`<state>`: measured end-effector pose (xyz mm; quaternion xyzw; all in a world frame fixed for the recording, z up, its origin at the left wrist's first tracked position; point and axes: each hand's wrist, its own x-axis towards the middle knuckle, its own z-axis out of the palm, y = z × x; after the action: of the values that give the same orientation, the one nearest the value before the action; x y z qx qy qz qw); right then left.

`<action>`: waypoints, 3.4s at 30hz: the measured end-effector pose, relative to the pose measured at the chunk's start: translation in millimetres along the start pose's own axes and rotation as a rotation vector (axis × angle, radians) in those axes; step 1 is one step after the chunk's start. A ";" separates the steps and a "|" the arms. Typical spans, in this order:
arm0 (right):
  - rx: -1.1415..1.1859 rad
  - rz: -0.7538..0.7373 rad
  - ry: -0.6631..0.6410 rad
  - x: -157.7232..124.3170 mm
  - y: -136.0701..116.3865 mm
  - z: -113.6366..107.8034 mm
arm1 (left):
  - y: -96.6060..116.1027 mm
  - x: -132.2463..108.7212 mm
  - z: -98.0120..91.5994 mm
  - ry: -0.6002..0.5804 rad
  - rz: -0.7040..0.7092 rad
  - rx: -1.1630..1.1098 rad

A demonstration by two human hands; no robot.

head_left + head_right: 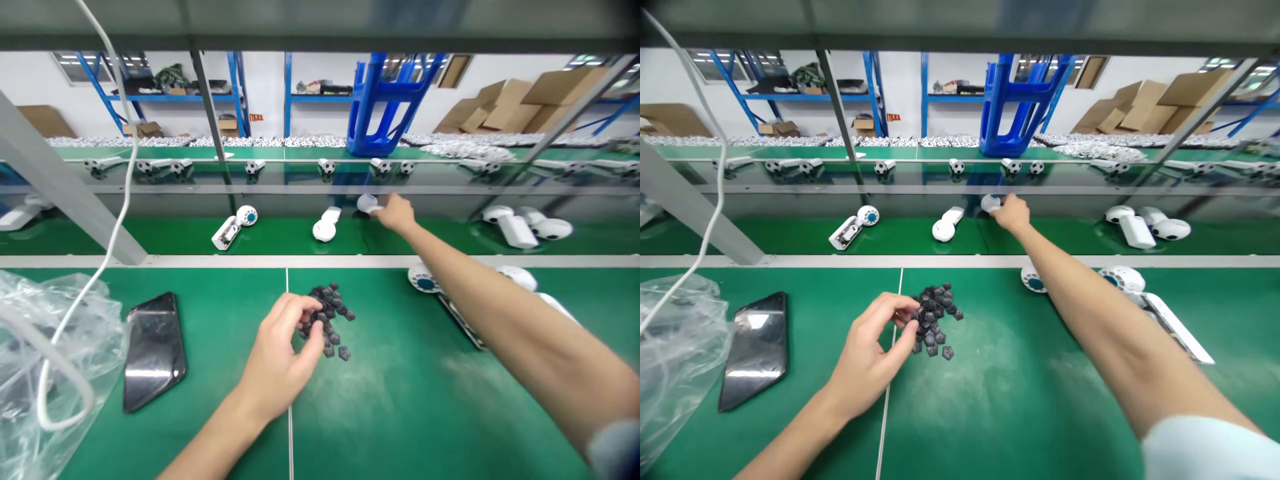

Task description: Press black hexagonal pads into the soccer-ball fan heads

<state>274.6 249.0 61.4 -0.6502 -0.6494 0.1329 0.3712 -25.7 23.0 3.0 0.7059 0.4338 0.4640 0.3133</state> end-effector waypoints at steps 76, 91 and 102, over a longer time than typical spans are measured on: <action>1.196 0.343 -0.724 -252.6 -75.7 11.4 | 29.9 -21.7 21.1 -0.203 -0.444 -0.806; 0.502 -0.064 -0.609 -215.9 -41.3 -9.7 | 29.3 -2.7 5.7 -0.024 -0.548 -0.909; 0.095 -0.487 -0.575 -232.1 -27.0 14.1 | 14.9 -2.8 8.5 0.011 -0.536 -0.649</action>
<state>217.2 31.2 -2.5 -0.3951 -0.8557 0.2479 0.2240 -13.6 13.8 11.4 0.4305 0.4352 0.4823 0.6267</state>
